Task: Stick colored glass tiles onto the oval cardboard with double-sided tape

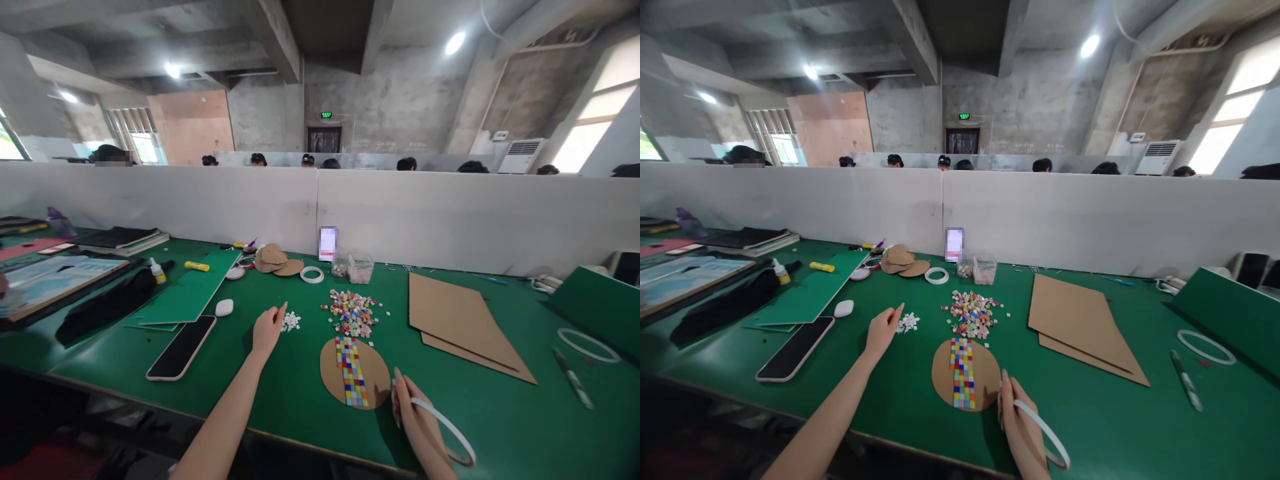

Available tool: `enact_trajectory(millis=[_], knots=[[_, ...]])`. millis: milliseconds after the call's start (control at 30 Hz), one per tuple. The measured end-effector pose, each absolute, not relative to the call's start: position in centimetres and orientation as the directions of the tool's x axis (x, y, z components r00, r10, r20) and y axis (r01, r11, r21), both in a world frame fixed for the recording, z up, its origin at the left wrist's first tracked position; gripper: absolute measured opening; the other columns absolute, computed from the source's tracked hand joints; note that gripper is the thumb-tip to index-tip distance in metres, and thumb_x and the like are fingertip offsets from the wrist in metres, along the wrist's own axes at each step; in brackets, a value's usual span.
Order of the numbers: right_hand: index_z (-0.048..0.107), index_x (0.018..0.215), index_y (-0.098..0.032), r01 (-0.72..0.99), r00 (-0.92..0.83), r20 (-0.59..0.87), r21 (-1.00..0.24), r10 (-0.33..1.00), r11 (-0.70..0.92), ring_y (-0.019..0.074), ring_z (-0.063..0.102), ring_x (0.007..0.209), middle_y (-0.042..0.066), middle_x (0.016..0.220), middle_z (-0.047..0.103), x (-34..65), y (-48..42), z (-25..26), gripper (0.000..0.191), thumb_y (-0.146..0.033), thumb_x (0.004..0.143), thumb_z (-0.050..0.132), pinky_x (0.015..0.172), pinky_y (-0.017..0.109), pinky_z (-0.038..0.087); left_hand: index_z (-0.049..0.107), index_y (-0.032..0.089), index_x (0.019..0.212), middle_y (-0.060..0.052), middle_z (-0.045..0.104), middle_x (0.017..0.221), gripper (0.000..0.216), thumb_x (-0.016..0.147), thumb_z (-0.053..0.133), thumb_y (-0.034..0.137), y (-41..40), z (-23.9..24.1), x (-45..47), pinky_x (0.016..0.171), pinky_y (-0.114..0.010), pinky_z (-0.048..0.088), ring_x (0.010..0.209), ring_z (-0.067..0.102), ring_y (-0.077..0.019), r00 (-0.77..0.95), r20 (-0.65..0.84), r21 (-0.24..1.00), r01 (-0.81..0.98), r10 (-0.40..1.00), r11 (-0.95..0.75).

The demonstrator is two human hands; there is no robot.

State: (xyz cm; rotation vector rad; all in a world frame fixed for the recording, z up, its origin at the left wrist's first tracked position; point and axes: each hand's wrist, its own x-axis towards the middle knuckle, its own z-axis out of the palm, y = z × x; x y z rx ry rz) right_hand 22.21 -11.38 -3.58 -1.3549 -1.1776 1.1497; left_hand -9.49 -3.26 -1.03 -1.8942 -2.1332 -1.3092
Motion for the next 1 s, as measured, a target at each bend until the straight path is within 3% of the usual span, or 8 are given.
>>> enact_trajectory(millis=[267,600,767,1000], knots=[[0.046,0.061,-0.021,0.083,0.087,-0.078,-0.993,0.993,-0.085,0.0103,0.038,0.04,-0.005,0.046,0.04,22.09,-11.61,-3.16,0.044,-0.063,0.073,0.048,0.037,0.021,0.032,0.038,0.021,0.062,0.004,0.043,0.053,0.033,0.08,0.044,0.048,-3.24,-0.95,-9.1,0.049,-0.021,0.032,0.052,0.046,-0.0125,-0.216,0.494,0.573,0.809,0.842,-0.129],[0.046,0.06,-0.021,0.116,0.08,-0.05,-0.991,0.996,-0.06,0.0108,0.038,0.04,-0.005,0.045,0.039,21.99,-11.57,-2.61,0.044,-0.063,0.073,0.047,0.036,0.021,0.032,0.034,0.021,0.052,0.004,0.037,0.043,0.042,0.086,0.034,0.045,-3.78,-0.85,-8.66,0.043,-0.022,0.025,0.041,0.04,-0.0117,-0.173,0.469,0.568,0.81,0.866,-0.145],[0.043,0.057,-0.022,0.178,0.069,0.003,-0.984,0.998,-0.009,0.0116,0.04,0.04,-0.005,0.044,0.039,22.03,-11.59,-2.81,0.044,-0.061,0.076,0.045,0.039,0.022,0.033,0.042,0.022,0.063,0.002,0.045,0.053,0.034,0.089,0.028,0.039,-3.45,-1.03,-8.89,0.047,-0.023,0.031,0.05,0.048,-0.0147,-0.241,0.497,0.578,0.809,0.834,-0.11],[0.042,0.057,-0.022,0.192,0.078,-0.019,-0.981,0.997,-0.033,0.0117,0.039,0.04,-0.005,0.044,0.039,22.08,-11.55,-3.17,0.044,-0.061,0.076,0.044,0.038,0.022,0.032,0.054,0.02,0.088,-0.002,0.058,0.066,0.022,0.086,0.036,0.032,-3.22,-1.37,-9.38,0.054,-0.026,0.039,0.063,0.056,-0.0179,-0.267,0.497,0.595,0.797,0.826,-0.1]])
